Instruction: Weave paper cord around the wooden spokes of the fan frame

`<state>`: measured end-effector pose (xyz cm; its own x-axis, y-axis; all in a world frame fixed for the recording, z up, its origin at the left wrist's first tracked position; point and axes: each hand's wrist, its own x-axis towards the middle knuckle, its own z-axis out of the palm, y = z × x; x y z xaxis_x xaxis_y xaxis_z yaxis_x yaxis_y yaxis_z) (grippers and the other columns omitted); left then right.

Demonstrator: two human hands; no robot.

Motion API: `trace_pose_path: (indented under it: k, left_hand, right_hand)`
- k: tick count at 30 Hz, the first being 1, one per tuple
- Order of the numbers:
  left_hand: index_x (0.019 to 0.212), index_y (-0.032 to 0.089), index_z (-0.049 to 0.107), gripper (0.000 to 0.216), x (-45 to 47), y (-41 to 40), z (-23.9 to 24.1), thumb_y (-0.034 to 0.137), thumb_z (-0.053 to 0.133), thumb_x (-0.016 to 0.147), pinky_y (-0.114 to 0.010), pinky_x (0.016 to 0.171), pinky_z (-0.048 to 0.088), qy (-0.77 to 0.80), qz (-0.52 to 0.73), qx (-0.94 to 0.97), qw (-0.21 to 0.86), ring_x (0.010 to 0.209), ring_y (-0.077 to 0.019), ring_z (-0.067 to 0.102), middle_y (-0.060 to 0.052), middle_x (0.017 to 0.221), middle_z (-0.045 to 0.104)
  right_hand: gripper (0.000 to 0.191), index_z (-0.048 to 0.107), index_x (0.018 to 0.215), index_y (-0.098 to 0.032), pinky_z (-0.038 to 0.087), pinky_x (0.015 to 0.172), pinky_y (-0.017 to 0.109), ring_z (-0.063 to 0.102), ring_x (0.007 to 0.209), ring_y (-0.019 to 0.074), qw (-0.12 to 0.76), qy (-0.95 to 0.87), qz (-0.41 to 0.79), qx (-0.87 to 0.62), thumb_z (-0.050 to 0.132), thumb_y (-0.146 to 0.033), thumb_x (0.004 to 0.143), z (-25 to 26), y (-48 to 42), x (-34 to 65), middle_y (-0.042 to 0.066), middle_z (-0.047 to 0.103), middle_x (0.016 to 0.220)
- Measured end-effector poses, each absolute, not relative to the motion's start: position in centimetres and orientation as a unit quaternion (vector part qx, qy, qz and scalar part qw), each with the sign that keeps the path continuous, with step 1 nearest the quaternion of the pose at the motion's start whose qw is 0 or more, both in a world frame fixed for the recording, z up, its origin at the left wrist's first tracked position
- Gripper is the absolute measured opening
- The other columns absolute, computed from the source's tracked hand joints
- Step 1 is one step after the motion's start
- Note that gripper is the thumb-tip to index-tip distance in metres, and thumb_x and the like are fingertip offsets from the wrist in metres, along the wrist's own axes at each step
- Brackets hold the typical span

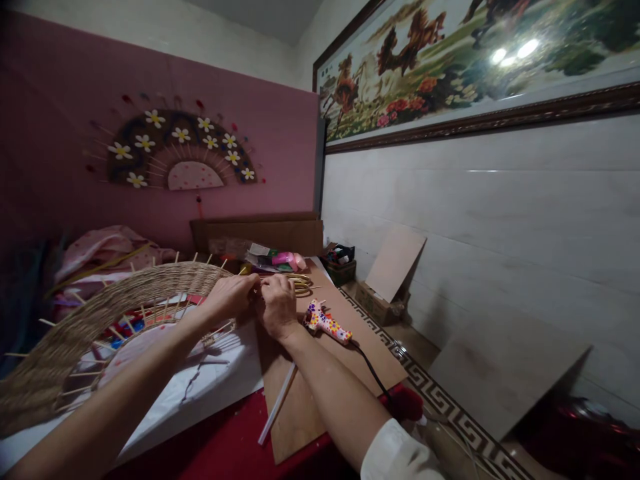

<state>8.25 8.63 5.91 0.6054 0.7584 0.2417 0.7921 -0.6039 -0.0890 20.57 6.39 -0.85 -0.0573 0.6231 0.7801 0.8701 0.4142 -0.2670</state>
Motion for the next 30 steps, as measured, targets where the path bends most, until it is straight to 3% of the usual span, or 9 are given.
trace_pose_path:
  k: [12,18,30]
  left_hand:
    - [0.082,0.021,0.062,0.026,8.0,11.2,2.2,0.009,0.045,0.067,-0.027,0.066,0.040,-0.438,-0.078,-0.896,-0.016,0.081,-0.0202,0.060,-0.006,0.085,0.067]
    - [0.085,0.023,0.065,0.032,7.1,12.1,1.4,0.009,0.046,0.064,-0.025,0.065,0.040,-0.424,-0.085,-0.900,-0.057,0.083,-0.0186,0.060,-0.004,0.087,0.068]
    - [0.085,0.025,0.069,0.038,7.2,12.1,0.9,0.007,0.045,0.062,-0.027,0.069,0.042,-0.407,-0.081,-0.908,-0.056,0.087,-0.0209,0.060,-0.005,0.092,0.068]
  right_hand:
    - [0.011,0.064,0.078,-0.020,0.031,0.078,0.033,0.042,0.095,0.0199,0.315,-0.743,-0.082,-0.585,0.055,-0.017,0.072,-2.4,7.2,21.4,0.003,0.058,0.097]
    - [0.015,0.067,0.072,-0.022,0.032,0.073,0.031,0.044,0.086,0.0188,0.293,-0.743,-0.020,-0.601,0.054,-0.016,0.071,-2.6,7.4,21.4,0.003,0.059,0.085]
    - [0.013,0.067,0.068,-0.020,0.034,0.074,0.030,0.046,0.084,0.0181,0.292,-0.742,0.015,-0.603,0.056,-0.013,0.066,-2.3,7.8,22.0,0.003,0.063,0.082]
